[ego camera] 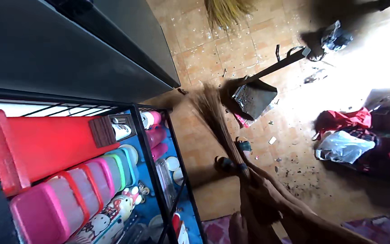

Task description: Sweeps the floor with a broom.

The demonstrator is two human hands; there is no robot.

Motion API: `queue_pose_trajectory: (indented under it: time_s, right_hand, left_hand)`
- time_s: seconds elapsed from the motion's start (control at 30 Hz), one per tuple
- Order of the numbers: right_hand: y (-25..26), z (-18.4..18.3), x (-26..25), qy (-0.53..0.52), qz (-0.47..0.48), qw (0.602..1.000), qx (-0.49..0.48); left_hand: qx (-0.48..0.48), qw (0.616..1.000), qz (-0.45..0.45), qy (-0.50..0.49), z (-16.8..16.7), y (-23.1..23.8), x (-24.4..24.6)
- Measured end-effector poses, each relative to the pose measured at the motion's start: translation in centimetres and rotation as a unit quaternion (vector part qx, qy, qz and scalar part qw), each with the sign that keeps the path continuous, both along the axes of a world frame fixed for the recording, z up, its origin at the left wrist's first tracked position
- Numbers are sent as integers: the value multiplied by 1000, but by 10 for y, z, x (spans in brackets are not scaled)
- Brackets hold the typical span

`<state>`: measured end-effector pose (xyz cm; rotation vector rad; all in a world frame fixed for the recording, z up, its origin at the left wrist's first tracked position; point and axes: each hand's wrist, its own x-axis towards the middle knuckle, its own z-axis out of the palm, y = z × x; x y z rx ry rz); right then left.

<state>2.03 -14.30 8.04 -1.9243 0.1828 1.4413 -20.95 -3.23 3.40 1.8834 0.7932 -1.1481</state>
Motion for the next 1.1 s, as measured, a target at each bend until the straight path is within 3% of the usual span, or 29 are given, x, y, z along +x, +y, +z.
queue_pose_trajectory:
  time_s: [0.07, 0.2, 0.33, 0.43, 0.53, 0.67, 0.77, 0.83, 0.9, 0.97, 1.07, 1.1]
  right_hand:
    - [5, 3, 11, 1, 39, 999, 28]
    - [74, -50, 88, -31, 62, 992, 102]
    - [108, -86, 181, -15, 48, 998, 43]
    - [79, -82, 162, -65, 5, 998, 15]
    - [35, -38, 103, -88, 8, 996, 18]
    - [-15, 32, 44, -19, 101, 993, 65]
    - [-5, 70, 44, 119, 81, 984, 106]
    - [11, 59, 59, 134, 61, 985, 92]
    - [18, 22, 82, 78, 55, 992, 77]
    - [18, 8, 128, 16, 81, 995, 55]
    - [8, 2, 166, 15, -159, 985, 63]
    - [2, 7, 168, 4, -199, 977, 73]
  left_hand:
    - [0, 1000, 7, 20, -4, -3, -3]
    - [8, 999, 38, 16, -4, -10, 8]
    - [23, 996, 78, -26, -3, -9, 23]
    - [38, 993, 100, -52, 2, -8, 32]
    - [30, 991, 116, -55, 8, -13, 38]
    - [22, 990, 136, -33, 14, -19, 37]
    - [25, 987, 153, -35, 17, -22, 32]
    - [28, 986, 160, -32, 18, -22, 27]
    - [32, 985, 168, -15, 21, -20, 25]
    - [38, 984, 176, -5, 22, -18, 22]
    - [46, 981, 187, -13, 18, -20, 15]
    - [44, 980, 193, -13, 17, -22, 13]
